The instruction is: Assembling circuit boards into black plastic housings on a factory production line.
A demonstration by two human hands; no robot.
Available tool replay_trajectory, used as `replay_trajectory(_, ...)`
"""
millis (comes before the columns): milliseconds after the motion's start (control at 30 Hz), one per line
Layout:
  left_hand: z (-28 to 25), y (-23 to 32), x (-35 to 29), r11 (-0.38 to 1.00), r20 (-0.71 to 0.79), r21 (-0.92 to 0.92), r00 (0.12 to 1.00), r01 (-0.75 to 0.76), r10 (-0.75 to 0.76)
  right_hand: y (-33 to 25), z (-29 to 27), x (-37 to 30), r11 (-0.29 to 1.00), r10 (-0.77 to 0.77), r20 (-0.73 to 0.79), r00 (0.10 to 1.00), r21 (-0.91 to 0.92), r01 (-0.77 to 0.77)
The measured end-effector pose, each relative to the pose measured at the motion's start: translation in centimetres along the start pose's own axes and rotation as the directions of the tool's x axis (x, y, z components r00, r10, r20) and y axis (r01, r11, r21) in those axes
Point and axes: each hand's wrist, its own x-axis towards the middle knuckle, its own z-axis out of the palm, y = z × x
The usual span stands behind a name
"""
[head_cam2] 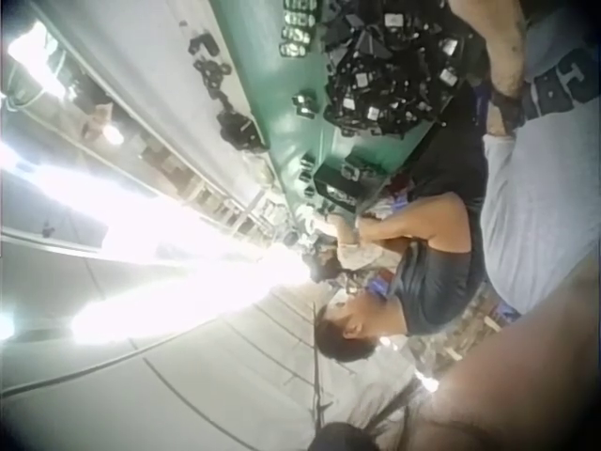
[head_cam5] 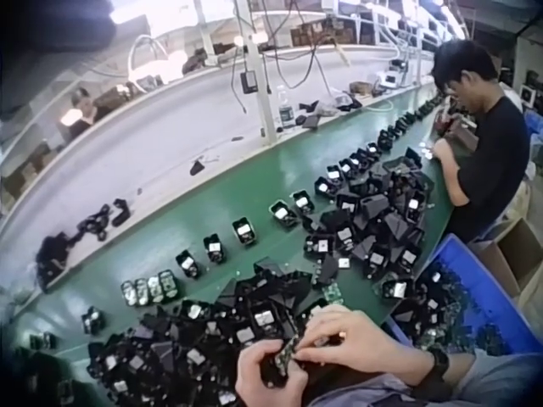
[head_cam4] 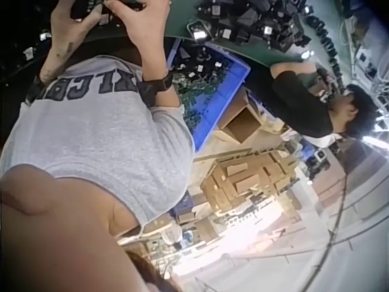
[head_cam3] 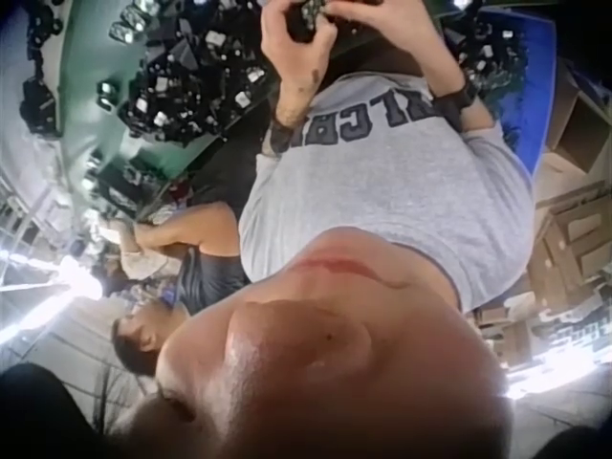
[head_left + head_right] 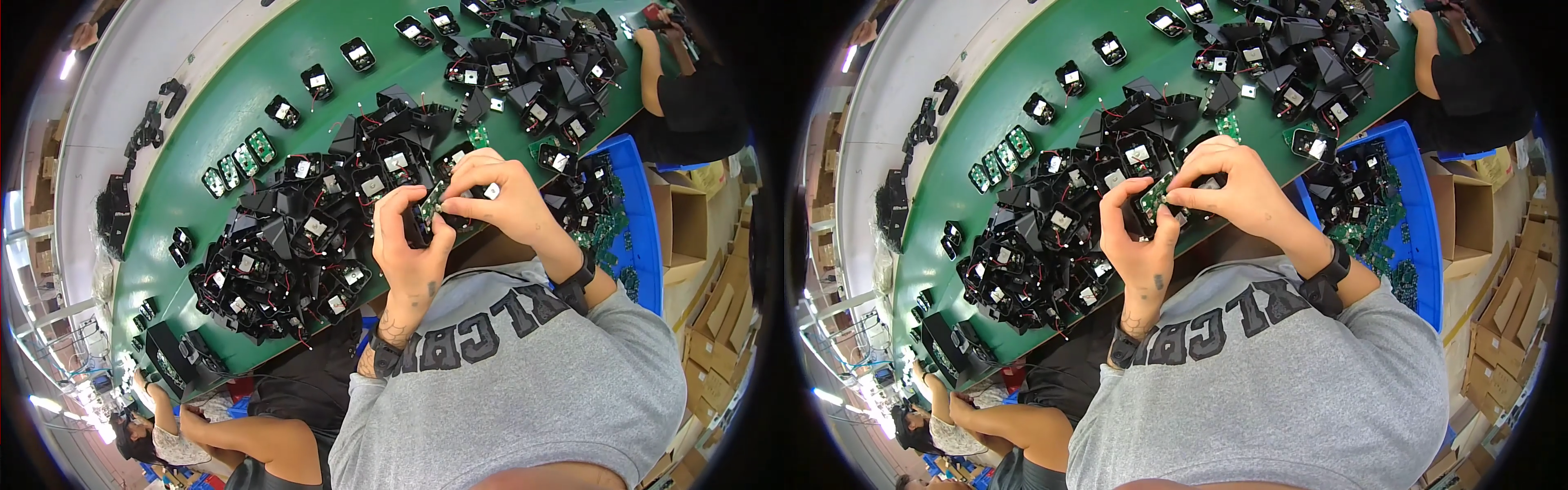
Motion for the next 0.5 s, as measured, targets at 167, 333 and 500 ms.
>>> replay_trajectory(167, 0.1, 0.4, 0.0, 0.997, -0.029, 0.041, 0.998, -0.059, 0.060, 0.6, 0.7, -0.1, 0.996, -0.090, -0.025, 0.996, -0.003, 0.090)
replay_trajectory(333, 0.2, 0.2, -0.3, 0.996, -0.075, 0.007, 0.994, -0.084, 0.084, 0.7, 1.8, -0.8, 0.932, 0.110, 0.019, 0.994, 0.345, -0.110)
replay_trajectory(500, 0.4, 0.6, -0.1, 0.988, -0.093, 0.040, 0.984, -0.147, 0.150, 0.9, 2.0, -0.9, 0.899, 0.088, 0.042, 0.995, 0.427, -0.098)
